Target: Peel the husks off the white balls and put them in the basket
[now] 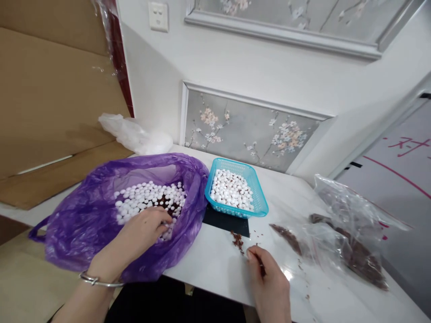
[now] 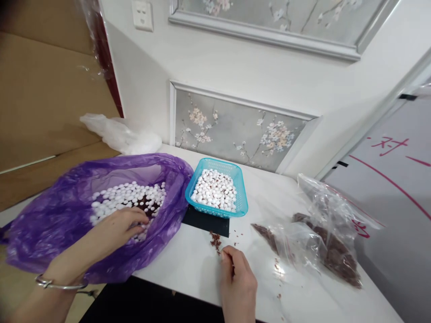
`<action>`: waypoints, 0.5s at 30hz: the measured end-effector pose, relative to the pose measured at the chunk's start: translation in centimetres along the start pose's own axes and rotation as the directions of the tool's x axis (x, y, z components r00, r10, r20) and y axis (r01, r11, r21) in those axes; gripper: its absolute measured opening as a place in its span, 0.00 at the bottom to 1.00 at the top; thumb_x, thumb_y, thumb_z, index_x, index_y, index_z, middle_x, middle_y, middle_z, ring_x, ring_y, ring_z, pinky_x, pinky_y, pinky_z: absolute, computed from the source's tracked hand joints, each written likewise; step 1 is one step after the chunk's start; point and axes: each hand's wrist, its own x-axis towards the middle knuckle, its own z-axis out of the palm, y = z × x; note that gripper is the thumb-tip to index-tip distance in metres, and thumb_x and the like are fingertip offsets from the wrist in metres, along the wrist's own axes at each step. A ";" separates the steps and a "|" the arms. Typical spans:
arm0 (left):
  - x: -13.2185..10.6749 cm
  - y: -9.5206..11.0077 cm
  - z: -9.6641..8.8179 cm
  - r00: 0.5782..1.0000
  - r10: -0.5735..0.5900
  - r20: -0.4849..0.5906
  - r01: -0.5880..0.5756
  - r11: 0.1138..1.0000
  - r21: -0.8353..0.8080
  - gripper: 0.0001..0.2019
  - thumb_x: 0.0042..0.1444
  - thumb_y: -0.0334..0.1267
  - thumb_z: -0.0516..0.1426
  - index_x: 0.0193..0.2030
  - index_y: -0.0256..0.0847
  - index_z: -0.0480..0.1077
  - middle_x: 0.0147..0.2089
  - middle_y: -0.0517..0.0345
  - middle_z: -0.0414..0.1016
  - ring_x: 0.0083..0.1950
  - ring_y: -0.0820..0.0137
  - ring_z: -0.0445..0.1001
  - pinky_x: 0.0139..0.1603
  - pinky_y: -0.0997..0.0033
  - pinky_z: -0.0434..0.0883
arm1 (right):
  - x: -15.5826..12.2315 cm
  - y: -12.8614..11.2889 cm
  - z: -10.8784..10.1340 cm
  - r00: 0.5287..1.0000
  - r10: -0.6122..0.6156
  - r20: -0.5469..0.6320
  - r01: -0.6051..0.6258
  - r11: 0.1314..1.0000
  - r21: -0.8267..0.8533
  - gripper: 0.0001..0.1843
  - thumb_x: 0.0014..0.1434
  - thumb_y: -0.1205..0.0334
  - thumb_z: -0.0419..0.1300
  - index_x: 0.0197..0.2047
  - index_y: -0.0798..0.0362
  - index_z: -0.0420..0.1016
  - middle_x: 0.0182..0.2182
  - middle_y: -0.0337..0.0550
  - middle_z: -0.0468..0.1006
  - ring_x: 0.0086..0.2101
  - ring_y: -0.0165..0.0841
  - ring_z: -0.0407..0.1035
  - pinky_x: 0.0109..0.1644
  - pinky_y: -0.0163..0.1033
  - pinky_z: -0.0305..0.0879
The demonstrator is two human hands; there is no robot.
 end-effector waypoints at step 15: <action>-0.6 7.8 1.3 0.981 -0.166 0.097 0.113 0.093 -0.989 0.07 0.49 0.39 0.64 0.36 0.43 0.76 0.33 0.62 0.76 0.35 0.74 0.72 0.39 0.79 0.69 | -0.1 -0.7 -0.1 0.976 0.158 0.147 -0.200 0.919 0.339 0.13 0.55 0.50 0.59 0.34 0.51 0.74 0.25 0.37 0.73 0.27 0.32 0.67 0.34 0.35 0.63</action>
